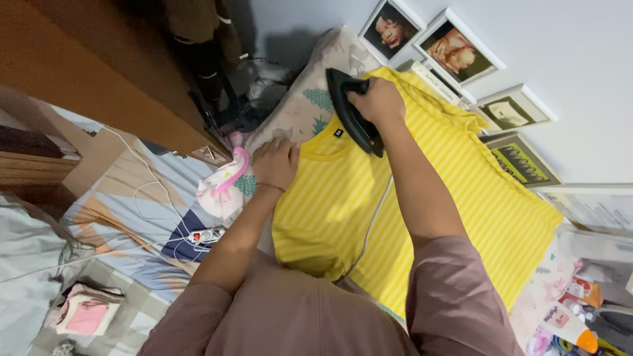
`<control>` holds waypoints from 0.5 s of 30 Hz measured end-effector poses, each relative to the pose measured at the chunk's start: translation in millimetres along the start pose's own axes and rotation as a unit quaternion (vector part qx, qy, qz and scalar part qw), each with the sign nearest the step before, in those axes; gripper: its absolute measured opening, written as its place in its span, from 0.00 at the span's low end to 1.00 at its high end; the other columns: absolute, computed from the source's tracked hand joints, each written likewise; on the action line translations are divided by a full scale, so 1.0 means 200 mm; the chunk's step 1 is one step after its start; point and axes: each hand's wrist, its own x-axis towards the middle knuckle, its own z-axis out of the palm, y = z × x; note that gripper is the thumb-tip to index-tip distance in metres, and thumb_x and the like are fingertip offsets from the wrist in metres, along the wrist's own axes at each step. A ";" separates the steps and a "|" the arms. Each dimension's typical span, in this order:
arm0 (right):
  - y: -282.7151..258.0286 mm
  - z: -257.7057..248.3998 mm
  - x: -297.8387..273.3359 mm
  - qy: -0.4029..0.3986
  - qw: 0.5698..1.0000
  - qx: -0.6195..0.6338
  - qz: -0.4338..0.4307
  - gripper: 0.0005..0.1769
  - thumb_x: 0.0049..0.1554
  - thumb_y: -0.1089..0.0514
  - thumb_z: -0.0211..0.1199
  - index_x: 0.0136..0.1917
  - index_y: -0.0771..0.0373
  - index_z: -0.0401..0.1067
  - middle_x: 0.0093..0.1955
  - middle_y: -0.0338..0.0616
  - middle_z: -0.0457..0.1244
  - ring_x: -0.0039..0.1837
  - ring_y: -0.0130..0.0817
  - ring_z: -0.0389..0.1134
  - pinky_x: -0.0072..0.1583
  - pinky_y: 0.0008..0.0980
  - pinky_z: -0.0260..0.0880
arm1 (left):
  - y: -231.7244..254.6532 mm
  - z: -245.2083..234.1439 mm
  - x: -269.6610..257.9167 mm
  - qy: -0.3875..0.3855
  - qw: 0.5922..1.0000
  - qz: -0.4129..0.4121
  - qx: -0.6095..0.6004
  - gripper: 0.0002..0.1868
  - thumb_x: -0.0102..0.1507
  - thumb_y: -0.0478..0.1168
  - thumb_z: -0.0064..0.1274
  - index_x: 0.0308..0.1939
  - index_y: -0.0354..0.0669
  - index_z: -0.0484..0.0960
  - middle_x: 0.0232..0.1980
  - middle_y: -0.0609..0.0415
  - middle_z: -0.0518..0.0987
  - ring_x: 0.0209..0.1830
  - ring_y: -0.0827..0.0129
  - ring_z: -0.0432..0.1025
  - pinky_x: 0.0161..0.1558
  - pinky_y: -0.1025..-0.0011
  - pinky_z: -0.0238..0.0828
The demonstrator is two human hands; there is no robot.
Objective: Ironing a yellow striped shirt on an ironing board.
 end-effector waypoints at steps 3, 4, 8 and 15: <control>0.04 0.03 0.06 0.047 0.999 0.003 0.004 0.30 0.49 0.38 0.72 0.51 0.67 0.78 0.50 0.63 0.69 0.54 0.57 0.71 0.57 0.50 0.71 | 0.00 -0.01 -0.01 0.001 1.000 -0.006 -0.028 0.15 0.68 0.49 0.49 0.34 0.44 0.79 0.38 0.48 0.79 0.40 0.48 0.74 0.42 0.50 0.69; 0.06 0.03 0.08 0.047 0.999 0.003 0.002 0.30 0.49 0.38 0.72 0.51 0.67 0.78 0.50 0.63 0.69 0.54 0.57 0.71 0.57 0.50 0.71 | 0.00 -0.01 -0.02 0.003 1.000 -0.008 -0.027 0.15 0.68 0.49 0.49 0.34 0.44 0.79 0.38 0.48 0.79 0.40 0.48 0.74 0.42 0.50 0.69; 0.10 0.04 0.08 0.013 0.997 0.071 -0.029 0.30 0.48 0.38 0.72 0.49 0.66 0.78 0.48 0.63 0.69 0.52 0.56 0.73 0.56 0.48 0.73 | -0.02 0.00 0.00 -0.001 0.999 -0.002 -0.052 0.14 0.67 0.48 0.49 0.34 0.44 0.80 0.39 0.48 0.80 0.40 0.49 0.74 0.42 0.51 0.70; -0.05 0.05 -0.10 0.016 0.998 -0.020 -0.053 0.29 0.49 0.38 0.70 0.49 0.65 0.77 0.45 0.61 0.70 0.50 0.58 0.71 0.52 0.52 0.72 | -0.02 0.01 0.00 0.002 0.998 -0.008 -0.066 0.13 0.68 0.47 0.49 0.35 0.43 0.79 0.40 0.47 0.80 0.41 0.48 0.74 0.43 0.52 0.70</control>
